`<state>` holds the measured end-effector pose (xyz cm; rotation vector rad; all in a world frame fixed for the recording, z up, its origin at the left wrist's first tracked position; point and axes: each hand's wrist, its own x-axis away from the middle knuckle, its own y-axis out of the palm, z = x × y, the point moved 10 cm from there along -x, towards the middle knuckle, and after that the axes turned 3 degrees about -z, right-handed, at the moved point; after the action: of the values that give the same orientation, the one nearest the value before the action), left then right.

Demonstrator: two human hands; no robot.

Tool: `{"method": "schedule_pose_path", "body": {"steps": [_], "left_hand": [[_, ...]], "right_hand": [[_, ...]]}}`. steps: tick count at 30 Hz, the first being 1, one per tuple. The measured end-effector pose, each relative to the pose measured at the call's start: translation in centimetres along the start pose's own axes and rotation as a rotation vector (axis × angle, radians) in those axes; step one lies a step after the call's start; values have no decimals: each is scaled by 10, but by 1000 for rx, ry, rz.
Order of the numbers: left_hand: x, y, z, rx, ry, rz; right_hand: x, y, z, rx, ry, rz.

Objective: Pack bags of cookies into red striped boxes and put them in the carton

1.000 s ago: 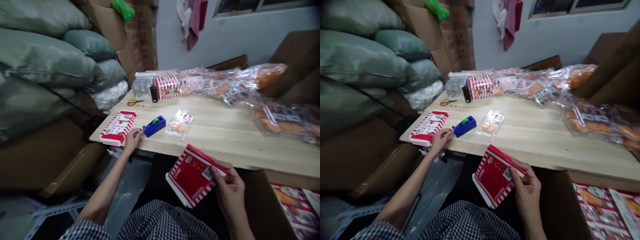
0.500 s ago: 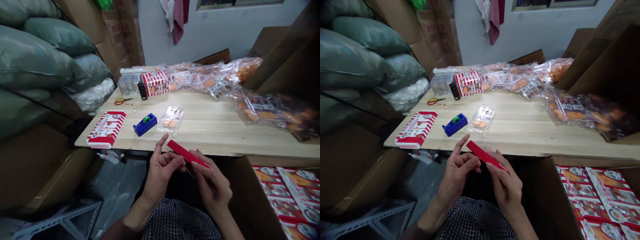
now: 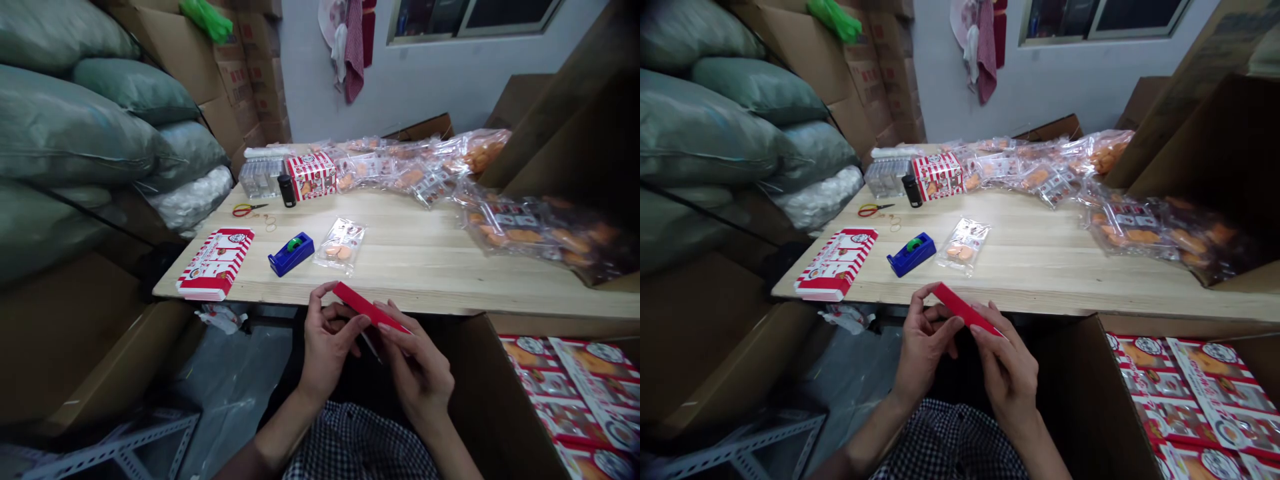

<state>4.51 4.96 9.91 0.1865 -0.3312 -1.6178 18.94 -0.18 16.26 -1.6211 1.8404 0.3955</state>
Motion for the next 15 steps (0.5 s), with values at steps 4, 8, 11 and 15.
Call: {"method": "schedule_pose_path", "body": {"steps": [4,8,11,15], "left_hand": [[-3,-20,28,-342,305,170],[14,6,80,-843,915,86],[13,28,76,-955,1032,-230],[-19,21,52,-926,865,-359]], "right_hand": [[-3,-1,9,-31,107,-31],[0,-3,43,-197,391,-63],[6,-10,66,-305,542,-42],[20,-23,102,-403,730,36]]}}
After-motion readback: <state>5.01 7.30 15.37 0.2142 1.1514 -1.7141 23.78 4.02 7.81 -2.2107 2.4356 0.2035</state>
